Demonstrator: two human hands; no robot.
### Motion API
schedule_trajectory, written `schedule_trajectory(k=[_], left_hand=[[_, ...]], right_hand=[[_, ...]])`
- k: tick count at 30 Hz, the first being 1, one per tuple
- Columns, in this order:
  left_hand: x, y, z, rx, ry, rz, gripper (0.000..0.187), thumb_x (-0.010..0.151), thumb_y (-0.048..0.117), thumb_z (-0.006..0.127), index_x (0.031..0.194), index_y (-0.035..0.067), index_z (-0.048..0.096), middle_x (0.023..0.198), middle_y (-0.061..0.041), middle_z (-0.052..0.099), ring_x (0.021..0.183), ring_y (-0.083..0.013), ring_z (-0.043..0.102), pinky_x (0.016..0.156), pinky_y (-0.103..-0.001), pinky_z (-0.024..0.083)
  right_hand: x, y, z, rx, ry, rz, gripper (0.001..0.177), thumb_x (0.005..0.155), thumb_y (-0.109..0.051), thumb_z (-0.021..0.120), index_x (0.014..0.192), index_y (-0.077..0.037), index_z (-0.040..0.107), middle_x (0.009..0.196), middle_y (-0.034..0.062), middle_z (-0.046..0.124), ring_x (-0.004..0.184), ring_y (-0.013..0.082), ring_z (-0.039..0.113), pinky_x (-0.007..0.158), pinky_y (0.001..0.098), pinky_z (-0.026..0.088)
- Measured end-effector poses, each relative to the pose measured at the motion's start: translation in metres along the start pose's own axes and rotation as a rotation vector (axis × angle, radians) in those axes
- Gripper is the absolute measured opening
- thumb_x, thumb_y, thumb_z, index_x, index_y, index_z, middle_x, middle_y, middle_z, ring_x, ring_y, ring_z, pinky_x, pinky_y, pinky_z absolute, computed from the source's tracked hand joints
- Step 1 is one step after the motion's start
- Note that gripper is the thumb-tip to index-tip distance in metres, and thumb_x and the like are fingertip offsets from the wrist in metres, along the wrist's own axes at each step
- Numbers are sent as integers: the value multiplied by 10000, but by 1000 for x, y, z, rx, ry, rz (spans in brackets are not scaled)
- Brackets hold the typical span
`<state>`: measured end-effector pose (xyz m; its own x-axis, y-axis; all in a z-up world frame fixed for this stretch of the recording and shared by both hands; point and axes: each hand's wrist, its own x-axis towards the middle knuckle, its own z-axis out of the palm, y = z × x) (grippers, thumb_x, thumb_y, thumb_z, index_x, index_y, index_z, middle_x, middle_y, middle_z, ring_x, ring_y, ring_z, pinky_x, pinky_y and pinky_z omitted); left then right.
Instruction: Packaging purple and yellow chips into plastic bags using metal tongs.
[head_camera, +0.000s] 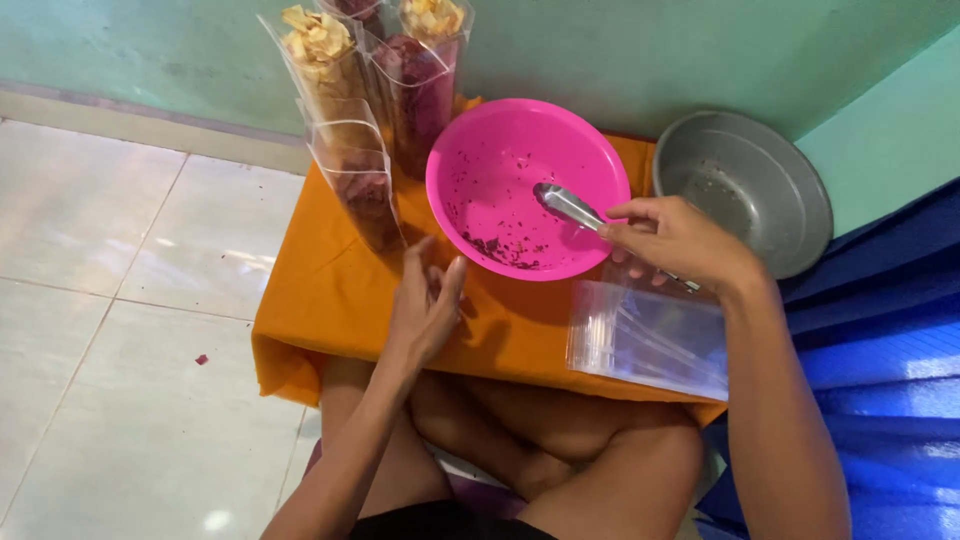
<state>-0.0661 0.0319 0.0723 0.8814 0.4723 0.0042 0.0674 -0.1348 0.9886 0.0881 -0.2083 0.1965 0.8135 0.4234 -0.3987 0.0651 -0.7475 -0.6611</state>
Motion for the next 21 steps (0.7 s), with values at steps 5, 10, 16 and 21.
schedule_trajectory(k=[5,10,16,21], left_hand=[[58,-19,22,-236,-164,-302,405,1015,381,476,1092,-15,520,652,-124,647,482,-217,639,454,-350,531],[66,-59,35,-152,-231,27,369,1066,289,443,1124,-49,578,787,-177,698,555,-199,688,527,-320,596],[62,-62,46,-74,-117,478,377,1147,240,441,1353,-64,523,1247,-196,668,1137,-274,635,1005,-402,492],[59,-67,44,-6,-134,355,508,1129,355,384,1423,-54,449,1295,-211,587,1187,-304,574,1003,-413,450]], right_hand=[[-5,14,0,29,41,-56,462,929,-340,655,1304,-70,667,817,34,707,638,107,634,504,274,506],[-10,19,1,43,175,-72,436,959,-336,630,1316,-88,665,768,25,669,595,102,615,477,279,484],[21,27,43,8,426,-412,374,1020,-305,676,1254,-15,712,796,28,720,640,56,657,572,227,523],[35,19,99,417,204,-326,425,987,-292,622,1318,-26,630,862,30,741,529,57,592,447,229,482]])
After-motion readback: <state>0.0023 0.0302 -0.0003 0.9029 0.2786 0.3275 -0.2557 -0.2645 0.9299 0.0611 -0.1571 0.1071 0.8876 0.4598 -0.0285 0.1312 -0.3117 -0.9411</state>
